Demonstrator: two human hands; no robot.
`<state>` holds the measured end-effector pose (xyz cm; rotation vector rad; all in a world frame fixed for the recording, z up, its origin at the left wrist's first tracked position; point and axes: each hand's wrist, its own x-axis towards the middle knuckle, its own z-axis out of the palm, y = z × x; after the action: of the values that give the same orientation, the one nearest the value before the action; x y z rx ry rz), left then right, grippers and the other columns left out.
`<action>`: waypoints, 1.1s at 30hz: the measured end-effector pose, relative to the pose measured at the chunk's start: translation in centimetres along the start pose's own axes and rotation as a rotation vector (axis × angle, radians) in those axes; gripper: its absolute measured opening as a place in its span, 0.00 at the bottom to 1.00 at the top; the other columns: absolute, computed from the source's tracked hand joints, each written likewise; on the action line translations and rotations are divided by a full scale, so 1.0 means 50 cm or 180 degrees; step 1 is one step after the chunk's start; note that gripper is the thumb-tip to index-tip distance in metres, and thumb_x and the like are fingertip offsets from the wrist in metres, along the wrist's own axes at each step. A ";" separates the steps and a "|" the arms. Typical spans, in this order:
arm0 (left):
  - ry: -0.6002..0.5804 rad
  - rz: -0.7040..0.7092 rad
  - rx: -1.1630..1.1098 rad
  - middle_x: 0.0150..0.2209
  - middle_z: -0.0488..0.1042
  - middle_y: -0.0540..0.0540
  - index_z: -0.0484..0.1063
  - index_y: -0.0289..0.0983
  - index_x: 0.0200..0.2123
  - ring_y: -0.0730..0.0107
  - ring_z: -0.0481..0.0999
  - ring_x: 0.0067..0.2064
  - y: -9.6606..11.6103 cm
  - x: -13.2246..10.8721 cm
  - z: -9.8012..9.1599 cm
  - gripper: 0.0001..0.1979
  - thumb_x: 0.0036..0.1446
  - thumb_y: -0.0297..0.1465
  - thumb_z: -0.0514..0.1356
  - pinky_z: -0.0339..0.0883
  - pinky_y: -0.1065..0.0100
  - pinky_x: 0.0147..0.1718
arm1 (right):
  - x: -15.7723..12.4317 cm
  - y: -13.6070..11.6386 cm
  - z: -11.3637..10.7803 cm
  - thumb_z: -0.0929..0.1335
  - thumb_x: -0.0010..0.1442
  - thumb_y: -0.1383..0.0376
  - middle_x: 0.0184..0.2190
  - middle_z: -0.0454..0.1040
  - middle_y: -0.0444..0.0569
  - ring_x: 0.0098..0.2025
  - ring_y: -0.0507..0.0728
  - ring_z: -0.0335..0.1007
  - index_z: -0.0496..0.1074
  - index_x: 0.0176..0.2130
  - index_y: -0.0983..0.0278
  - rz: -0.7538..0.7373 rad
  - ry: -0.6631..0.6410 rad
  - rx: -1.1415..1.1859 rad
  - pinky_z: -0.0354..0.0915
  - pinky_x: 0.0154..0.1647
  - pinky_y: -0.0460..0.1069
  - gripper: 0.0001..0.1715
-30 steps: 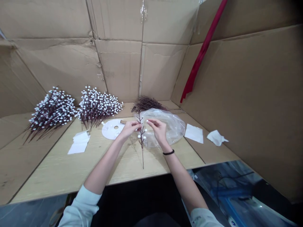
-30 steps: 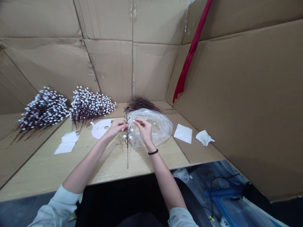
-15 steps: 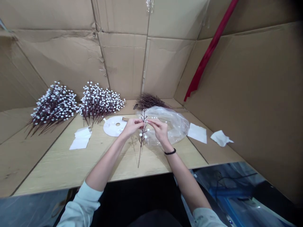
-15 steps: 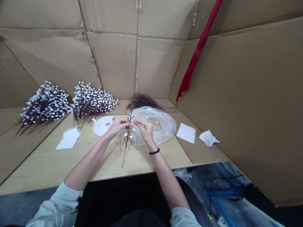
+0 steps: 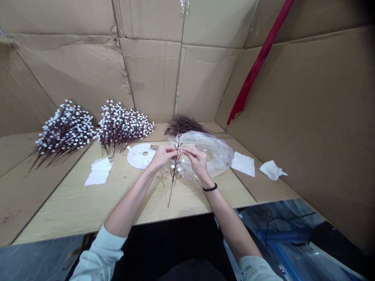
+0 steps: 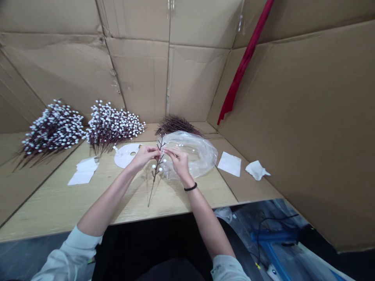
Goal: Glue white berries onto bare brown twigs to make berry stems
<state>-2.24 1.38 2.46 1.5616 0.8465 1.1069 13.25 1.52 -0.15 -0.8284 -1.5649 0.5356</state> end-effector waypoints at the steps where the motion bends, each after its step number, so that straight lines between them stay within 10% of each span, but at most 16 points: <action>1: -0.0002 0.0004 0.0001 0.20 0.67 0.50 0.69 0.32 0.19 0.76 0.65 0.25 0.000 0.000 0.000 0.08 0.43 0.31 0.57 0.58 0.72 0.27 | 0.000 -0.001 0.001 0.68 0.50 0.65 0.32 0.78 0.46 0.37 0.55 0.71 0.77 0.31 0.57 0.0033 0.0019 0.0030 0.63 0.45 0.52 0.07; 33: 0.0215 -0.0351 -0.0008 0.22 0.68 0.50 0.71 0.32 0.22 0.77 0.66 0.26 -0.018 0.004 0.011 0.08 0.40 0.33 0.61 0.61 0.73 0.28 | -0.005 0.018 -0.008 0.66 0.54 0.65 0.33 0.77 0.45 0.37 0.54 0.70 0.76 0.35 0.56 -0.0514 -0.0048 -0.0298 0.65 0.41 0.51 0.09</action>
<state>-1.67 1.60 1.62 1.4645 0.9647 1.0853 13.83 1.86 -0.91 -0.7614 -1.6643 0.3548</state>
